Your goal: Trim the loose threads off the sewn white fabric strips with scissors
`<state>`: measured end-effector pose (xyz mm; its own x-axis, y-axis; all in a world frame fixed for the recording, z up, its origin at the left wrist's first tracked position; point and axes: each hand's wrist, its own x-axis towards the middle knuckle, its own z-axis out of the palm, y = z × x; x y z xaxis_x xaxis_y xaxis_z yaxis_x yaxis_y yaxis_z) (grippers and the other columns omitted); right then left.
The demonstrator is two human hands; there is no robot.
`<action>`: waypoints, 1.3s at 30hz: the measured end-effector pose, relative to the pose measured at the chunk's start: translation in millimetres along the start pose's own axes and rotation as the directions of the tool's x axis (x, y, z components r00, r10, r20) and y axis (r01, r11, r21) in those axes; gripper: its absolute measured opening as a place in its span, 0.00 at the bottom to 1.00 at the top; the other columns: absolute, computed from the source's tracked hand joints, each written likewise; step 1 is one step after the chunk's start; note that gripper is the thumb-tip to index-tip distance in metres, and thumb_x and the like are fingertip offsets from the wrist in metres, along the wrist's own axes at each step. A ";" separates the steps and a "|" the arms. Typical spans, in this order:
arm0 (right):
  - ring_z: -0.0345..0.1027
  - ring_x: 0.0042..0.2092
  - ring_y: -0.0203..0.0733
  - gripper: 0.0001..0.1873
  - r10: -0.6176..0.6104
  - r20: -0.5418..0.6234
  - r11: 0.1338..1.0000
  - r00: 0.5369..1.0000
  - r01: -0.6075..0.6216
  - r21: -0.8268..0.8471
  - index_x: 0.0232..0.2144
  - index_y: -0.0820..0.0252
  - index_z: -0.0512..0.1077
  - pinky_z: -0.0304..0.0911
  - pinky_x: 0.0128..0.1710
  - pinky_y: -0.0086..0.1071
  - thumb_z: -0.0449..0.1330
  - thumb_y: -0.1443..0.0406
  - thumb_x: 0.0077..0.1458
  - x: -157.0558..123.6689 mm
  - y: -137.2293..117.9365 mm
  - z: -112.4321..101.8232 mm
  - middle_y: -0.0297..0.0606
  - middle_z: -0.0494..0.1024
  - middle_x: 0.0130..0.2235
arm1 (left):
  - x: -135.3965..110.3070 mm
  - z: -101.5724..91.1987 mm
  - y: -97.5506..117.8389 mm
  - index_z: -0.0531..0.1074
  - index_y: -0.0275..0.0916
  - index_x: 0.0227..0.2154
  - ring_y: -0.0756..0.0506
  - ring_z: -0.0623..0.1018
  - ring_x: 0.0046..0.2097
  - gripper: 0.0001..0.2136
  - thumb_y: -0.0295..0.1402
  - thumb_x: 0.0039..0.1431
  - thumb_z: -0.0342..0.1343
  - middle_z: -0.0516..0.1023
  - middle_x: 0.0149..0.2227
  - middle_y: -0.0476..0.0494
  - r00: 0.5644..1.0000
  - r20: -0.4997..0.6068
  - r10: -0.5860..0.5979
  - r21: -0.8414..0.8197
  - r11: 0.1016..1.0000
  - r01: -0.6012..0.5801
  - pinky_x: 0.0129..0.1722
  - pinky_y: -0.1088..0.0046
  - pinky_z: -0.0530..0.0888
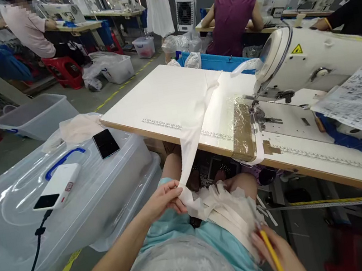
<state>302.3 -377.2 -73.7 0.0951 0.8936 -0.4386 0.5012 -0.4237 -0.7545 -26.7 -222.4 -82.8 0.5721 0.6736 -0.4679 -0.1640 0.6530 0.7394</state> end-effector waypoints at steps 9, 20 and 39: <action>0.56 0.28 0.38 0.27 -0.144 0.528 0.862 0.837 0.368 -0.347 0.24 0.57 0.58 0.50 0.26 0.30 0.54 0.41 0.57 75.9 -98.0 46.8 0.31 0.61 0.25 | -22.7 9.9 -15.3 0.69 0.36 0.30 0.46 0.81 0.27 0.23 0.51 0.48 0.67 0.79 0.22 0.45 0.997 -0.073 -0.012 -0.029 1.000 0.010 0.23 0.80 0.74; 0.64 0.28 0.42 0.25 -0.169 0.543 0.632 0.823 0.513 -0.581 0.25 0.56 0.58 0.43 0.26 0.32 0.49 0.44 0.62 89.8 -114.3 49.2 0.36 0.71 0.27 | -25.8 11.8 -16.7 0.70 0.35 0.29 0.45 0.82 0.28 0.24 0.52 0.45 0.68 0.81 0.24 0.40 0.994 -0.103 -0.045 -0.046 0.998 0.040 0.26 0.77 0.75; 0.62 0.26 0.40 0.23 -0.222 0.513 0.564 0.829 0.539 -0.626 0.24 0.56 0.54 0.41 0.25 0.31 0.52 0.49 0.62 93.1 -112.7 48.9 0.36 0.71 0.26 | -19.2 10.6 -15.1 0.72 0.34 0.30 0.45 0.82 0.27 0.24 0.52 0.43 0.69 0.81 0.23 0.39 0.990 -0.101 -0.098 -0.050 0.994 0.093 0.26 0.76 0.75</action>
<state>212.6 -253.5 -53.3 -0.4738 0.7589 -0.4468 0.8723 0.3350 -0.3561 -26.7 -248.8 -79.9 0.5009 0.6382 -0.5847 -0.1501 0.7293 0.6675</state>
